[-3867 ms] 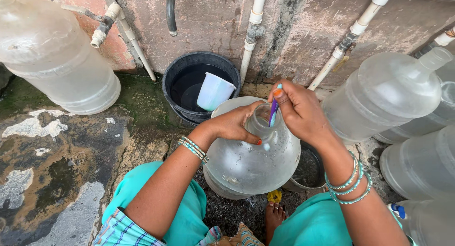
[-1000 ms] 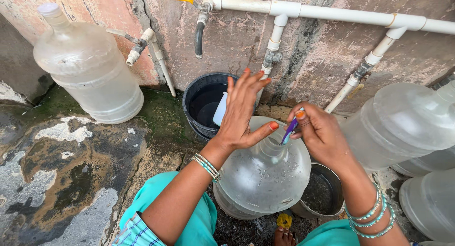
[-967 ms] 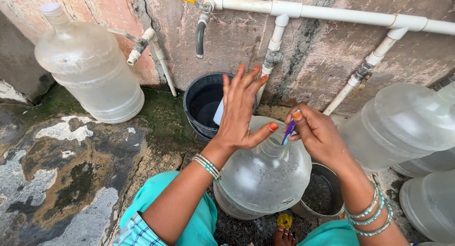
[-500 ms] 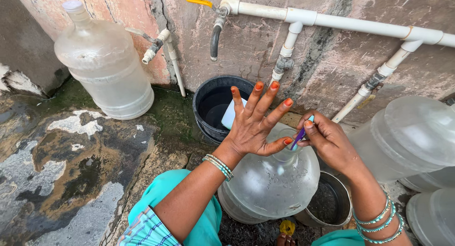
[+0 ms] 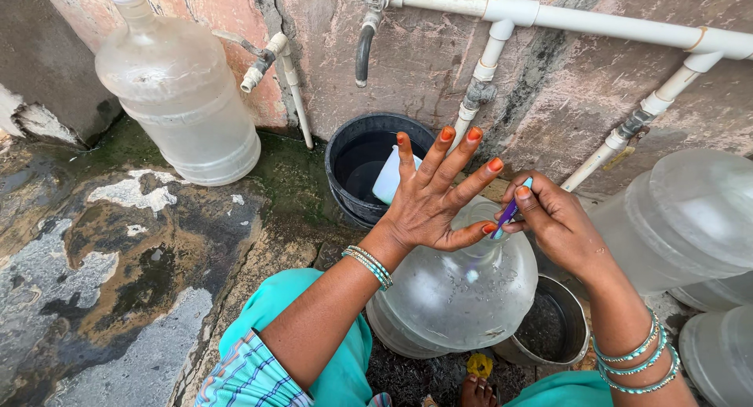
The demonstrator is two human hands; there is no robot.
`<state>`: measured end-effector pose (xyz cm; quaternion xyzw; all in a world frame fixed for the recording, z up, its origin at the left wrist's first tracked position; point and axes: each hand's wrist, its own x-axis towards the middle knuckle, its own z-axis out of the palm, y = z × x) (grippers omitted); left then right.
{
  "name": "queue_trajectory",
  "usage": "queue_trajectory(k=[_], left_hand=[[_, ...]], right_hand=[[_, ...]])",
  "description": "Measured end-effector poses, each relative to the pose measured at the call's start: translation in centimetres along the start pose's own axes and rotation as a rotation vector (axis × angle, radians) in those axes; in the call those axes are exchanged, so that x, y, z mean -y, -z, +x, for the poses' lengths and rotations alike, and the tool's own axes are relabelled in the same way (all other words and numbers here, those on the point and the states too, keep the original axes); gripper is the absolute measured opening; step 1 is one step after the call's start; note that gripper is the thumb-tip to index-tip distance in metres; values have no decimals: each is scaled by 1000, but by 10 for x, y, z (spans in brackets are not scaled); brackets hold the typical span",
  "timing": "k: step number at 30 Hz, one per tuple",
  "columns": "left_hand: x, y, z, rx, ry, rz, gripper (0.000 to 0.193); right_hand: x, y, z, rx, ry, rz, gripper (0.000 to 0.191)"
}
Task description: The person scrubs the inside of a large plastic water dispenser using a toothbrush and a yellow sponge. They dip the tools into a bucket of water and scrub the neck and interior surfaces of the dispenser.
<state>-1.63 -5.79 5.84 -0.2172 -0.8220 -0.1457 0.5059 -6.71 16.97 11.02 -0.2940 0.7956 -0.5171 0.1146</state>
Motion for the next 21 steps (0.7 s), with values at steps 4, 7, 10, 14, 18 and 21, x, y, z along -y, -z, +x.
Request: queue_trajectory(k=[4, 7, 10, 14, 18, 21], left_hand=[[0, 0, 1, 16, -1, -42, 74], [3, 2, 3, -4, -12, -45, 77], [5, 3, 3, -20, 42, -59, 79], [6, 3, 4, -12, 67, -53, 81], [4, 4, 4, 24, 74, -52, 81], [2, 9, 7, 42, 97, -60, 81]], right_hand=[[-1, 0, 1, -7, -32, 16, 28], [-3, 1, 2, 3, 10, 30, 28], [-5, 1, 2, 10, 36, 31, 29], [-7, 1, 1, 4, 7, 32, 30], [-4, -1, -1, -3, -8, 17, 30], [-1, -2, 0, -6, -11, 8, 30]])
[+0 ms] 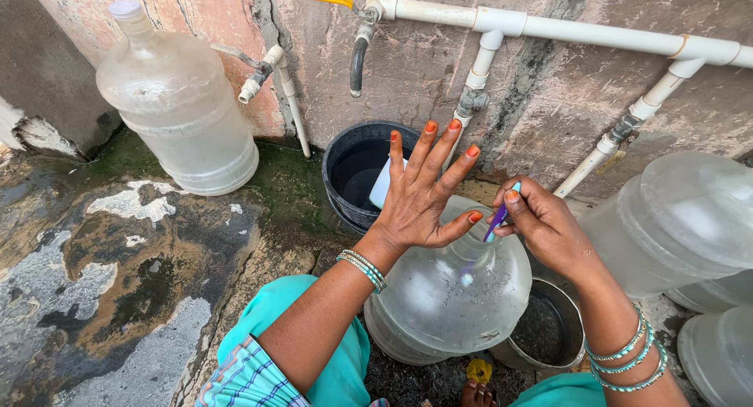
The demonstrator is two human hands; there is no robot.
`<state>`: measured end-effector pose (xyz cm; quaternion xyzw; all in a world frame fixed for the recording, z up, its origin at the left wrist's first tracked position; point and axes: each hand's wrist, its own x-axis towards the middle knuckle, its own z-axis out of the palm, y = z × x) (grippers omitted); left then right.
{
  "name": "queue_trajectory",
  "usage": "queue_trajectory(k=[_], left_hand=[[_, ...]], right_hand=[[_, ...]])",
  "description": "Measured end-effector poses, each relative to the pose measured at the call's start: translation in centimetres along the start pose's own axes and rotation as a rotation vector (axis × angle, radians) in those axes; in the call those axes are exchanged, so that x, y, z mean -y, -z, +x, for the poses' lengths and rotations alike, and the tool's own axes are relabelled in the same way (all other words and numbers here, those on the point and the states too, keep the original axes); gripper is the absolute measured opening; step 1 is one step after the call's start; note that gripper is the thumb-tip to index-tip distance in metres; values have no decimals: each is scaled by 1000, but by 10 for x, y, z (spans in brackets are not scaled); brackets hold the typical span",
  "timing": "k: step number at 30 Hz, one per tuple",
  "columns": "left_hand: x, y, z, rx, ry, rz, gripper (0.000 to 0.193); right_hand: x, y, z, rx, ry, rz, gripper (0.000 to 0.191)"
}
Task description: The person scrubs the inside of a large plastic water dispenser using a toothbrush and a yellow sponge. They dip the tools into a bucket of water and scrub the neck and interior surfaces of the dispenser.
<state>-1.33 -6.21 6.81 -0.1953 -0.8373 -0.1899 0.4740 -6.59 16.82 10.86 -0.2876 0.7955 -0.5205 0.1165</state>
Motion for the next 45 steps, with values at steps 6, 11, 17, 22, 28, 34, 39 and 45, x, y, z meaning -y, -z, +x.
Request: queue_trajectory(k=[6, 11, 17, 22, 28, 34, 39, 45], left_hand=[[-9, 2, 1, 425, 134, -465, 123], [-21, -14, -9, 546, 268, -778, 131], [-11, -25, -10, 690, 356, -766, 98], [-14, -28, -9, 705, 376, -759, 92], [-18, -25, -11, 665, 354, -784, 89], [-18, -26, -10, 689, 375, -760, 87], [-18, -30, -10, 618, 297, -888, 89], [-19, -42, -8, 734, 431, -1133, 86]], right_hand=[[5, -1, 0, 31, 6, -14, 28], [29, 6, -9, -11, 87, -23, 25], [82, 35, -58, -198, 437, -91, 16], [77, 25, -65, -237, 482, -150, 16], [53, -10, -22, -86, 332, -293, 16], [84, 15, -52, -153, 511, 38, 18], [86, 17, -59, -180, 502, -166, 21], [52, 1, -28, -125, 348, -295, 20]])
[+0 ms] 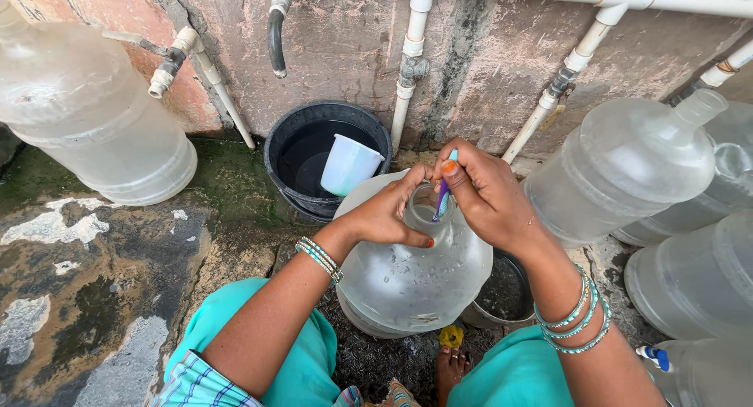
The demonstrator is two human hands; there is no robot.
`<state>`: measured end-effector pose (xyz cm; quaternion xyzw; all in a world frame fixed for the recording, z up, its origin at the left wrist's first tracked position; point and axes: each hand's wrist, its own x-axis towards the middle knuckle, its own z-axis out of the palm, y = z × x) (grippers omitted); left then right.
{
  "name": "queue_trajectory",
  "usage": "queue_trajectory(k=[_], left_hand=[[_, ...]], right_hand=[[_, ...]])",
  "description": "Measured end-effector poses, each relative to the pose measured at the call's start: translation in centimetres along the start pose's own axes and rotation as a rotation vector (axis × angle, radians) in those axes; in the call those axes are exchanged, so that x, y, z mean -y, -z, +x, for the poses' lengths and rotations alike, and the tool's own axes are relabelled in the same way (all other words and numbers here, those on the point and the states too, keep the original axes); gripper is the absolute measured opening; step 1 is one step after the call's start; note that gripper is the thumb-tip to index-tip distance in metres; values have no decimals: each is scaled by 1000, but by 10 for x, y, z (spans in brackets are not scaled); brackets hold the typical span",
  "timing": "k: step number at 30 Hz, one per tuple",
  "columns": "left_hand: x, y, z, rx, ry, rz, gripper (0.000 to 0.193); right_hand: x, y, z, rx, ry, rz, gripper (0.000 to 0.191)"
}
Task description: The person scrubs the inside of a large plastic water dispenser using a toothbrush and a yellow sponge. They dip the tools into a bucket of water and scrub the neck and interior surfaces of the dispenser.
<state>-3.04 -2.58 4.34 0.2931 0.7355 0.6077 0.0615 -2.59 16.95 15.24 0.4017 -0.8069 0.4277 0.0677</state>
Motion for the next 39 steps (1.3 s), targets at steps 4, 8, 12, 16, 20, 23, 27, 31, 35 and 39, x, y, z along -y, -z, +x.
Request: queue_trajectory(k=[4, 8, 12, 16, 20, 23, 27, 31, 35, 39], left_hand=[[7, 9, 12, 90, -67, -37, 83], [14, 13, 19, 131, 32, -86, 85], [15, 10, 16, 184, 30, -236, 92], [12, 5, 8, 135, 65, -208, 96], [14, -2, 5, 100, 28, -159, 82], [16, -5, 4, 61, 68, -193, 84], [16, -4, 2, 47, 105, -223, 87], [11, -2, 0, 31, 114, -213, 83], [4, -3, 1, 4, 199, -198, 83], [0, -3, 0, 15, 128, -236, 81]], right_hand=[[23, 29, -3, -81, 170, 172, 23], [33, 46, -20, -174, 157, 74, 21], [0, 11, -8, -36, 56, 82, 21], [-7, 3, 0, -33, 64, -19, 20], [28, 44, -24, -178, 100, 139, 21], [44, 49, -27, -118, 120, 264, 24], [50, 26, -15, -114, 103, -38, 25], [57, 33, -21, -294, 166, 257, 24], [54, 41, -24, -418, 237, 232, 27], [39, 18, -6, -199, -76, -57, 28]])
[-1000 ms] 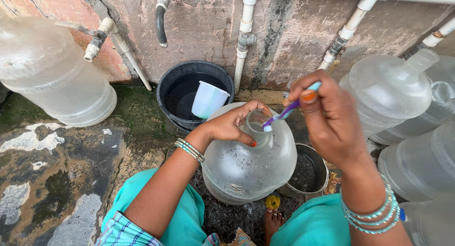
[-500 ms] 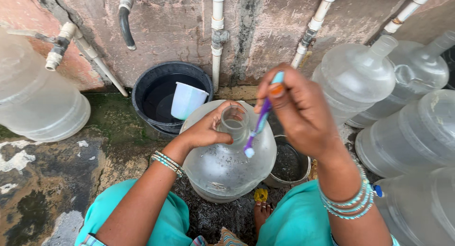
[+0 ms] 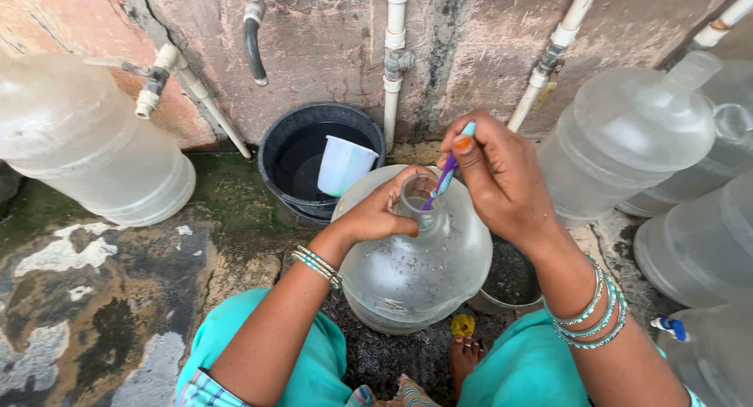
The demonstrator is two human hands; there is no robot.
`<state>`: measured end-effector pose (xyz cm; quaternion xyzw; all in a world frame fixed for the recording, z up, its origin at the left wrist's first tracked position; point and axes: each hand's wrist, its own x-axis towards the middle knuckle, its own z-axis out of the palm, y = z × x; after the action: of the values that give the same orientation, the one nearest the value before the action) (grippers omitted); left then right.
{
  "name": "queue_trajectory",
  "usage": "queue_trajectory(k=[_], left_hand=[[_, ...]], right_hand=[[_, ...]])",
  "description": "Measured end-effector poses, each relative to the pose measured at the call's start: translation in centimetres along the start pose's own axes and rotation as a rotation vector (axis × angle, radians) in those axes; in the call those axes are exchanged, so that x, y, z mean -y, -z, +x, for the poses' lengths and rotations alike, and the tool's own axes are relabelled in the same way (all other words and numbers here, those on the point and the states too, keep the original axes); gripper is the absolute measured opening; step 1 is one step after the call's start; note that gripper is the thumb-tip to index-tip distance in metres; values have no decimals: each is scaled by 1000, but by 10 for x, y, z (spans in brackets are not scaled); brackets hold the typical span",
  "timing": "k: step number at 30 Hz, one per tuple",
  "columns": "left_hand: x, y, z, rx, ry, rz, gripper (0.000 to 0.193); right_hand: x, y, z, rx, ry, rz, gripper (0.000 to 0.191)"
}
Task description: The person scrubs the inside of a large plastic water dispenser using a toothbrush and a yellow sponge. They dip the tools into a bucket of water and scrub the neck and interior surfaces of the dispenser.
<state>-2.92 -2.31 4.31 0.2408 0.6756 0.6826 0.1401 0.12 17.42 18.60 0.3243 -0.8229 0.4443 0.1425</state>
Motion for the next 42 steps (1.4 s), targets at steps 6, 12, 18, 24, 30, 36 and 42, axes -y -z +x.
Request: queue_trajectory(k=[6, 12, 18, 24, 30, 36, 42], left_hand=[[9, 4, 3, 18, -37, 23, 79], [12, 4, 4, 25, -70, 27, 79], [7, 5, 3, 26, -51, 0, 81], [3, 9, 3, 8, -29, 30, 81], [-1, 6, -2, 0, -104, 106, 79], [1, -29, -4, -464, -204, 474, 75], [2, -13, -5, -232, -204, 280, 67]], right_hand=[[-2, 16, -18, -72, 216, 214, 27], [-39, 0, -12, 17, 132, 155, 24], [-23, -6, 14, 148, 77, 167, 27], [8, 39, 10, 158, 202, 322, 28], [0, 33, 8, 107, 248, 377, 29], [-30, 17, 14, -8, 271, 326, 28], [-77, -30, 17, 233, 137, 141, 27]])
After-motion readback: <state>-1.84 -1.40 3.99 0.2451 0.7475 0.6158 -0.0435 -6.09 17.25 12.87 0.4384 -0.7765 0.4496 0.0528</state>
